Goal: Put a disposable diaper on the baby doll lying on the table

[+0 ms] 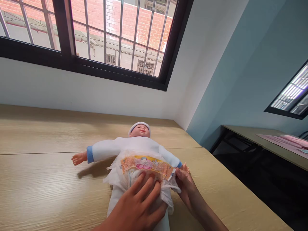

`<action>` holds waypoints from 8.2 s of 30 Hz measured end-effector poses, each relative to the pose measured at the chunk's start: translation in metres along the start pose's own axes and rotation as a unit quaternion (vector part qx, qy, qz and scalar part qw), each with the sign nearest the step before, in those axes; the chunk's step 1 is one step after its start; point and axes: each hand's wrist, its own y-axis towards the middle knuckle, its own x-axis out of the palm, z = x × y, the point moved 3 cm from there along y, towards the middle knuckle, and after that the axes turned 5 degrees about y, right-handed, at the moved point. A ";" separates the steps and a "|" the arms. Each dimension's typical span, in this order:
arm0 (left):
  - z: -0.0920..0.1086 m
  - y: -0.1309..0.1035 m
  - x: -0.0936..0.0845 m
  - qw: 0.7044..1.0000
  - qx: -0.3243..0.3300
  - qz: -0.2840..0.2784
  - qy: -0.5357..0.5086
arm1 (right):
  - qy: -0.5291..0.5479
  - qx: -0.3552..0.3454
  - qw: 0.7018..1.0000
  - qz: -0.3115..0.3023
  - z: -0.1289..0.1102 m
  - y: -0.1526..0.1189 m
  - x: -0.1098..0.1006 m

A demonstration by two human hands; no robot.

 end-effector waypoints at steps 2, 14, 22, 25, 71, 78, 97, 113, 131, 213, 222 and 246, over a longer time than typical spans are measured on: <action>0.002 0.000 0.003 1.000 -0.004 -0.016 0.001 | -0.033 -0.004 0.999 -0.023 -0.001 0.000 0.002; -0.001 -0.003 0.002 1.000 0.007 0.009 -0.012 | -0.066 -0.005 0.994 0.089 0.000 0.003 -0.005; -0.010 0.011 -0.020 0.996 -0.076 0.005 -0.052 | -0.119 0.020 0.991 0.062 0.012 0.008 -0.019; -0.017 0.016 -0.023 0.994 -0.064 -0.025 -0.088 | -0.138 0.027 0.989 0.048 0.014 0.009 -0.020; -0.012 0.017 0.004 0.999 0.019 0.019 -0.038 | -0.089 -0.078 0.993 -0.005 -0.022 -0.010 0.000; -0.014 0.020 0.010 0.998 0.010 0.038 -0.050 | -0.118 -0.060 0.987 -0.088 -0.021 -0.013 0.004; -0.019 0.023 -0.003 0.985 -0.038 0.051 -0.163 | -0.063 -0.014 0.993 -0.094 -0.016 -0.015 0.013; -0.018 0.020 0.004 0.983 -0.042 0.101 -0.146 | -0.034 -0.012 0.999 -0.019 -0.015 -0.012 0.004; -0.017 0.021 0.007 0.988 -0.045 0.091 -0.112 | -0.024 -0.030 0.999 0.022 -0.019 -0.011 0.006; 0.002 0.022 0.010 0.976 0.044 0.214 0.010 | -0.575 -0.097 0.812 -0.015 -0.040 0.009 0.077; 0.001 0.021 0.008 0.980 0.040 0.196 0.015 | -0.576 -0.017 0.805 -0.139 -0.075 0.016 0.096; -0.006 0.014 0.020 0.990 -0.041 0.126 0.038 | -0.566 -0.093 0.810 -0.123 -0.095 0.016 0.098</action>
